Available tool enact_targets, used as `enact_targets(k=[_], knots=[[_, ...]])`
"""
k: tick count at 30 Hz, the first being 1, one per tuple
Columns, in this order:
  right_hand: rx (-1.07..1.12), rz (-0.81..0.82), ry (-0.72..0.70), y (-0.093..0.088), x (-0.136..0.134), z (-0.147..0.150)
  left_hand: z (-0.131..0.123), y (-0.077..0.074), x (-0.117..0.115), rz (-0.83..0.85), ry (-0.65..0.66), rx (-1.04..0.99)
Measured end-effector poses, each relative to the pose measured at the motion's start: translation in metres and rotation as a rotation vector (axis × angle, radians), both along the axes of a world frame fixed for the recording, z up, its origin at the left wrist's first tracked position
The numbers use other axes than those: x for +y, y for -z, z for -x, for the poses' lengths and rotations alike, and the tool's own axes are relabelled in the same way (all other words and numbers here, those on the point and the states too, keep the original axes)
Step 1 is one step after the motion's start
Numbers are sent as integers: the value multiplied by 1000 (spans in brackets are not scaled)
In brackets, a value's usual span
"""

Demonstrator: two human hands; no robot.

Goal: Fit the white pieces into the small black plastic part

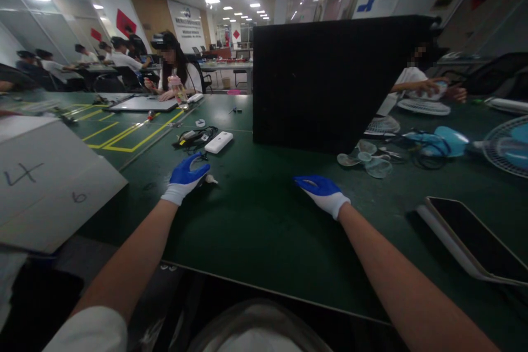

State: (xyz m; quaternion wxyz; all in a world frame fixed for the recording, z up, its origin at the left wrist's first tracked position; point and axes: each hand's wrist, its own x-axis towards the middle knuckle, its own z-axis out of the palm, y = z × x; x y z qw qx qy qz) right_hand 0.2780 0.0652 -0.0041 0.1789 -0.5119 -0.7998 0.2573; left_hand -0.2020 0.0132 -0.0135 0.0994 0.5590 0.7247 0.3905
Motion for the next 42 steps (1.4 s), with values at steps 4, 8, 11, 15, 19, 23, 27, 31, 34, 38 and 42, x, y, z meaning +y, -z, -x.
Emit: enact_targets(k=[4,8,11,15,19,23,27,31,34,38,42], knots=[[20,30,25,-1,-1,0,-8,7,7,127,82,31],[20,43,38,-6,-6,0,-8,5,8,143,148,99],[-2,37,53,-6,-7,1,-6,3,7,153,148,120],[-1,18,51,-3,-4,0,-3,6,8,145,124,30],[20,18,39,-4,-5,0,-3,9,10,132,139,-50],[18,37,42,-9,-8,2,-2,9,10,140,154,-65],[-20,20,13,-7,-6,4,0,15,12,126,166,-55],[-17,3,25,-4,-4,3,2,18,13,135,176,-43],[-10,24,38,-6,-6,2,1,14,12,147,177,-17],[-11,34,35,-11,-9,3,-1,9,10,155,159,3],[-27,36,41,-11,-10,4,-3,7,9,165,155,42]])
